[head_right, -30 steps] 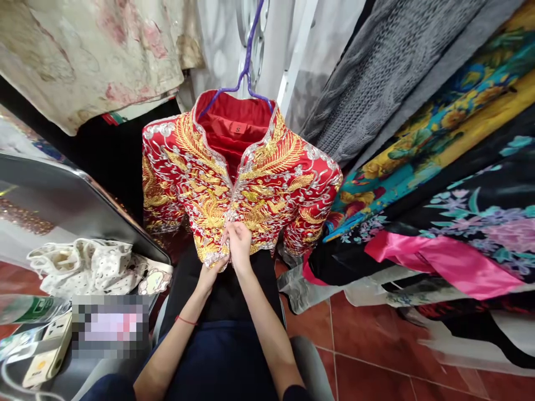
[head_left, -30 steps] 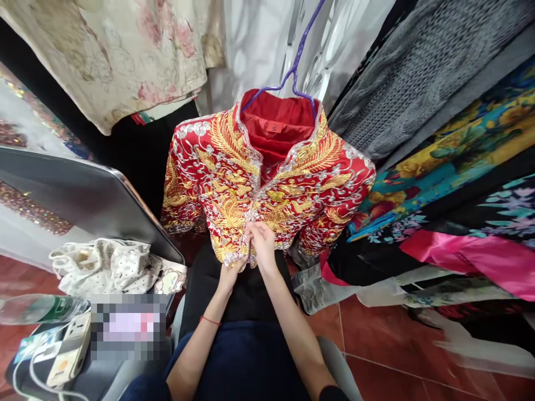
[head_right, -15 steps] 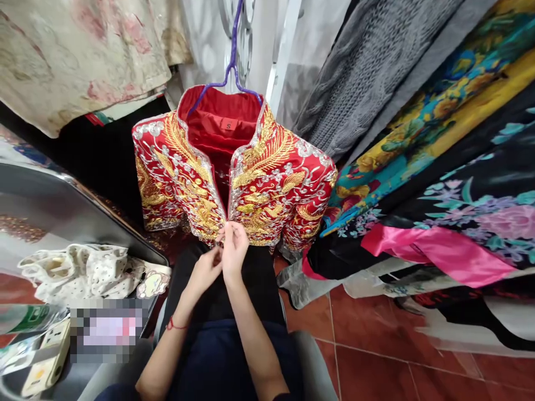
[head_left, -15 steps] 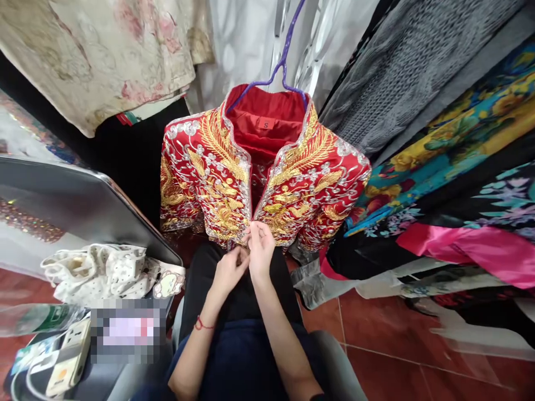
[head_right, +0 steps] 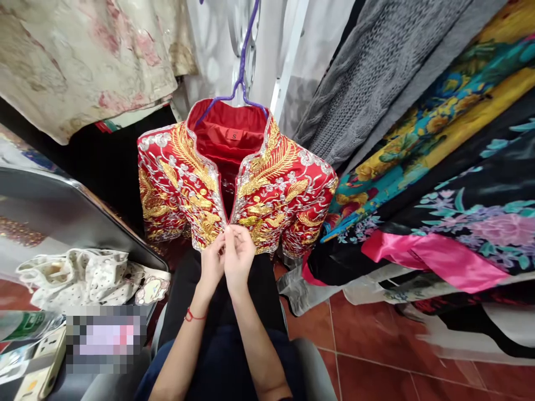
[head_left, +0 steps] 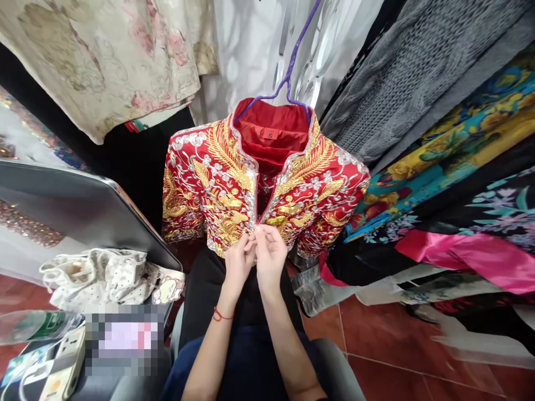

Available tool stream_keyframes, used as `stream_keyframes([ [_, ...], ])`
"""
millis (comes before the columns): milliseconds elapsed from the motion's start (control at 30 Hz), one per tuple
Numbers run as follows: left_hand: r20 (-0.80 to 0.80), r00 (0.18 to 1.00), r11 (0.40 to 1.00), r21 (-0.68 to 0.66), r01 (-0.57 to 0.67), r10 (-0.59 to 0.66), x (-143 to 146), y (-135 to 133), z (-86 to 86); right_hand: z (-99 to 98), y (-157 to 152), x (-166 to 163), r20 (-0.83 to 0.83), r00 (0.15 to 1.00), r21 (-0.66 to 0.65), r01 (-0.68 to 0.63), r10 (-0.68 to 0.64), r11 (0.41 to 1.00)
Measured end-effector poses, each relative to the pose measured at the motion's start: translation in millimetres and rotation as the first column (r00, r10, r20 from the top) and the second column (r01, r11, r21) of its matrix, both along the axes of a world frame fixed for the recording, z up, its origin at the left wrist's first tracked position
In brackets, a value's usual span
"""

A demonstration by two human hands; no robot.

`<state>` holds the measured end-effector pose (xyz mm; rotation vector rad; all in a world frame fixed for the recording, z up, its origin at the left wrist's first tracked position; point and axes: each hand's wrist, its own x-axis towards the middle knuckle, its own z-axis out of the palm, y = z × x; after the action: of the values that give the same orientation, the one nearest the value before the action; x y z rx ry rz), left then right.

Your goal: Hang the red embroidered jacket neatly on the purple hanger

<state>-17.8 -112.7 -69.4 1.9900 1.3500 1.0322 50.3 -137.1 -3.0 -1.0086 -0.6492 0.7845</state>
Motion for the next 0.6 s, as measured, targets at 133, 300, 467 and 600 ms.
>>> stream_keyframes([
  [133, 0.023, 1.0, 1.0, -0.027, -0.005, 0.005, 1.7, -0.4, 5.1, 30.7, 17.4, 12.6, 0.091, 0.996, 0.047, -0.018, 0.013, 0.999],
  [300, -0.003, 0.999, 0.998, -0.057, -0.036, 0.036, 3.6, 1.9, 12.3, 65.2, 42.0, 24.9, 0.237, 0.971, 0.127, -0.017, -0.014, 0.992],
  [467, 0.034, 0.999, 0.996, -0.082, -0.019, 0.021, 7.9, -0.3, 16.3, 91.2, 57.1, 23.7, 0.274, 0.959, 0.132, 0.034, -0.069, 0.991],
  [600, 0.042, 0.999, 0.995, -0.099, -0.013, 0.017, 7.1, -3.2, 18.9, 96.2, 57.2, 17.9, 0.292, 0.952, 0.132, 0.059, -0.096, 0.989],
])
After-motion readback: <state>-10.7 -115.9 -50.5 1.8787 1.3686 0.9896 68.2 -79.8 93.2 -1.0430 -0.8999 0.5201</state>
